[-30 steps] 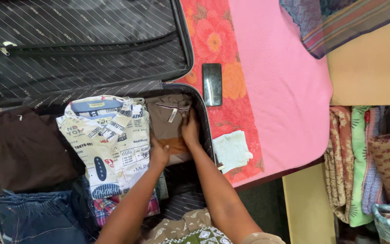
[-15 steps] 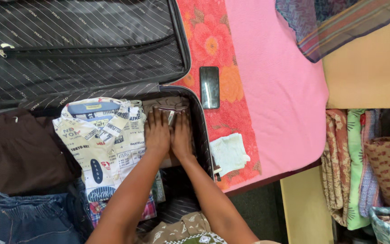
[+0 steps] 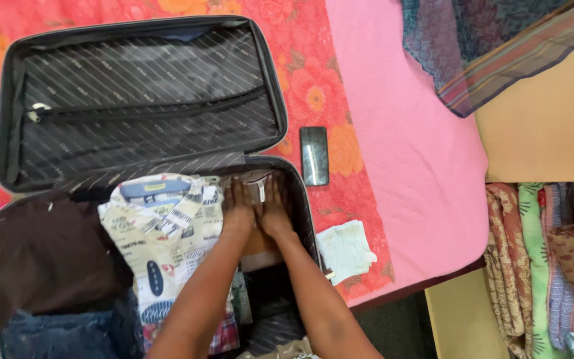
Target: The person folds and stacks various clothing items, including shirts, pants, and shorts, then places them into an open suitcase on a bed. The person arranges the clothes neatly inside the suitcase, pressing them down to fit.
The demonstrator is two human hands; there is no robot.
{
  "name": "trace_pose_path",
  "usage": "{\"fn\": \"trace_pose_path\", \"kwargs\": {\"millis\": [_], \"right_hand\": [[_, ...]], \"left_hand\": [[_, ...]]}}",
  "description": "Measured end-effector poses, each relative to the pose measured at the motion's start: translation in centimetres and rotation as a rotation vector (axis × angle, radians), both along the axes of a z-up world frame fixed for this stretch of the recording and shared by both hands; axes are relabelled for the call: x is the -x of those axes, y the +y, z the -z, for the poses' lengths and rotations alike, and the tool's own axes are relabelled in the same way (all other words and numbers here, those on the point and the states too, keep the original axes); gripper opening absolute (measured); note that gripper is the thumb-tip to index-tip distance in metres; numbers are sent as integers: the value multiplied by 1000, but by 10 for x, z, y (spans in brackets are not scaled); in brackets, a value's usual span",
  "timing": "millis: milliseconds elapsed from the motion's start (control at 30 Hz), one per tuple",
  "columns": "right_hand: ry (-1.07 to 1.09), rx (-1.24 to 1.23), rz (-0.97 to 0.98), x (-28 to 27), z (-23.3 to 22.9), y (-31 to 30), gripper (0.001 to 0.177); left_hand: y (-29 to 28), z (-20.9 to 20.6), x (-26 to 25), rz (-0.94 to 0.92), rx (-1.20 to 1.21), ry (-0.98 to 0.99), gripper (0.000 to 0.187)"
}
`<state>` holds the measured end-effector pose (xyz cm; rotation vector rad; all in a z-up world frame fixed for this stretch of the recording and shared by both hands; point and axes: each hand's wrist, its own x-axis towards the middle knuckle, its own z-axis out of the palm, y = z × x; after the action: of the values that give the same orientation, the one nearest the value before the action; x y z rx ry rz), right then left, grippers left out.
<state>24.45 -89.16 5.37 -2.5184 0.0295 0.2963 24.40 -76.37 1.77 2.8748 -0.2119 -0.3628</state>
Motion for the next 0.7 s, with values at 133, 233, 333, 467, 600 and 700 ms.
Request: {"fn": "trace_pose_path", "kwargs": {"millis": [133,233,333,467,600,700], "right_hand": [[-23,108,-6,47,-21,-12,76],[107,187,-11,104,-42,-5,79],[158,225,-12,136,-44,4,84],[149,197,-72,136,-32,-5,85],[71,137,-64,113,-51,-16,64],[-245,-84,-37,94,-91,-1,52]], "left_hand": [[-6,-74,70,202,-75,-17,61],[-8,-117,118,289,-135,455,77],[-5,-124,133,274,-145,636,87],[-1,-96,124,152,90,623,79],[3,-97,113,155,446,379,71],[21,-133,121,-61,838,221,73]]}}
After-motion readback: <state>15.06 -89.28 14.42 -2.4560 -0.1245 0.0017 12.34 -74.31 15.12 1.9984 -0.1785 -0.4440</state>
